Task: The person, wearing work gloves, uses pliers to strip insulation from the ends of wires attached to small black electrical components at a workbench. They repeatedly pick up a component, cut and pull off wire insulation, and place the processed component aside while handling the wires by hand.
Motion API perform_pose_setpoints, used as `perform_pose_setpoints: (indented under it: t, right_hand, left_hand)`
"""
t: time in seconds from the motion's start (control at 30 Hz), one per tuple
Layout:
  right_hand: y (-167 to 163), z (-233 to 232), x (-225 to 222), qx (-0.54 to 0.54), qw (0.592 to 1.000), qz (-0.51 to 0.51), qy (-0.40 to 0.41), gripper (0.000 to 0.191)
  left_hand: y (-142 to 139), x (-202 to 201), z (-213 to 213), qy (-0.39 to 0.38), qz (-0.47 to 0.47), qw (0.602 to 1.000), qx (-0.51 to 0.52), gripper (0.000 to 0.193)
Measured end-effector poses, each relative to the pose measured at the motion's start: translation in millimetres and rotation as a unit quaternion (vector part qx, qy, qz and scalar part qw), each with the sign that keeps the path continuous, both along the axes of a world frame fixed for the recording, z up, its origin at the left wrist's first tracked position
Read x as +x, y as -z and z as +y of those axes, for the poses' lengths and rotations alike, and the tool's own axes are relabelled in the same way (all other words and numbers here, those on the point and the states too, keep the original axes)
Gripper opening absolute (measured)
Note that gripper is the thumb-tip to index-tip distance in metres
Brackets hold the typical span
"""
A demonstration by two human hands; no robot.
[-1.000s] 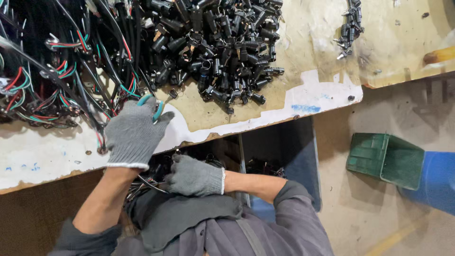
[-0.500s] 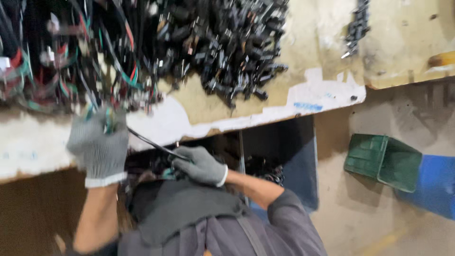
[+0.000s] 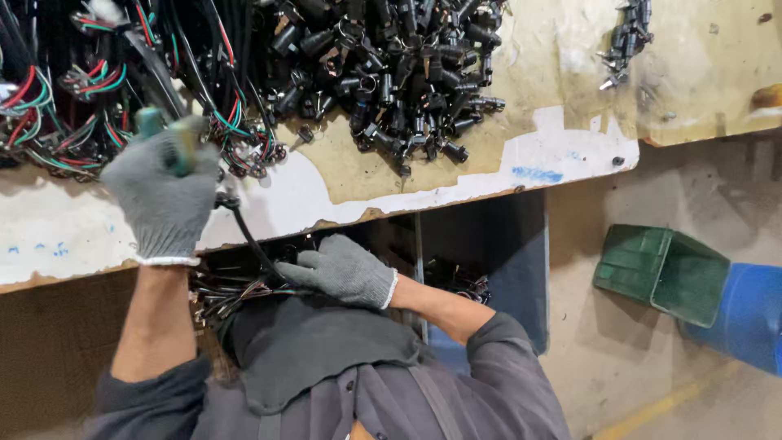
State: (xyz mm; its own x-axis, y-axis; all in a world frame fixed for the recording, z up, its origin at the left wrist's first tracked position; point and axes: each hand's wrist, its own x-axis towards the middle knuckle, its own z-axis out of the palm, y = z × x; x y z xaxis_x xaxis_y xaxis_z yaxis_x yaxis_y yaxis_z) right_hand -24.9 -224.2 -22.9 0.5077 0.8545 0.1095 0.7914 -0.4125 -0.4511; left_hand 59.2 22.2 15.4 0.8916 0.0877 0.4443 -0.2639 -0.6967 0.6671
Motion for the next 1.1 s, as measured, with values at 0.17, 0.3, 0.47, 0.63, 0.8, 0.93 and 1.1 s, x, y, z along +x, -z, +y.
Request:
perform_pose_setpoints:
  t: [0.17, 0.3, 0.47, 0.63, 0.8, 0.93, 1.1]
  right_hand:
    - [10.3, -10.9, -4.2, 0.027, 0.999, 0.019, -0.009, 0.041]
    - [-1.9, -12.7, -23.8, 0.418, 0.751, 0.435, 0.268, 0.035]
    - [-48.6, -31.9, -3.6, 0.395, 0.902, 0.030, 0.170, 0.023]
    - [-58.0, -14.5, 17.7, 0.045, 0.993, 0.016, 0.107, 0.017]
    - [-14.8, 25.5, 0.1, -0.127, 0.991, -0.001, -0.035, 0.035]
    - [4.6, 26.4, -7.8, -0.086, 0.993, 0.039, -0.075, 0.030]
    - [-11.0, 24.6, 0.1, -0.063, 0.989, 0.105, -0.079, 0.038]
  left_hand:
    - [1.7, 24.3, -11.1, 0.030, 0.007, 0.999, 0.040, 0.022]
    - [11.6, 25.8, -9.9, -0.001, -0.089, 0.994, 0.056, 0.009]
    - [17.0, 18.2, -10.4, 0.052, 0.026, 0.983, 0.177, 0.015]
    - [12.6, 23.0, -10.7, 0.057, -0.020, 0.992, 0.115, 0.009]
    - [14.6, 41.9, 16.8, 0.215, 0.007, 0.965, 0.151, 0.035]
    - [5.6, 26.9, 41.7, 0.077, 0.167, 0.959, 0.217, 0.037]
    - [-13.5, -24.9, 22.3, -0.016, 0.067, 0.982, 0.176, 0.027]
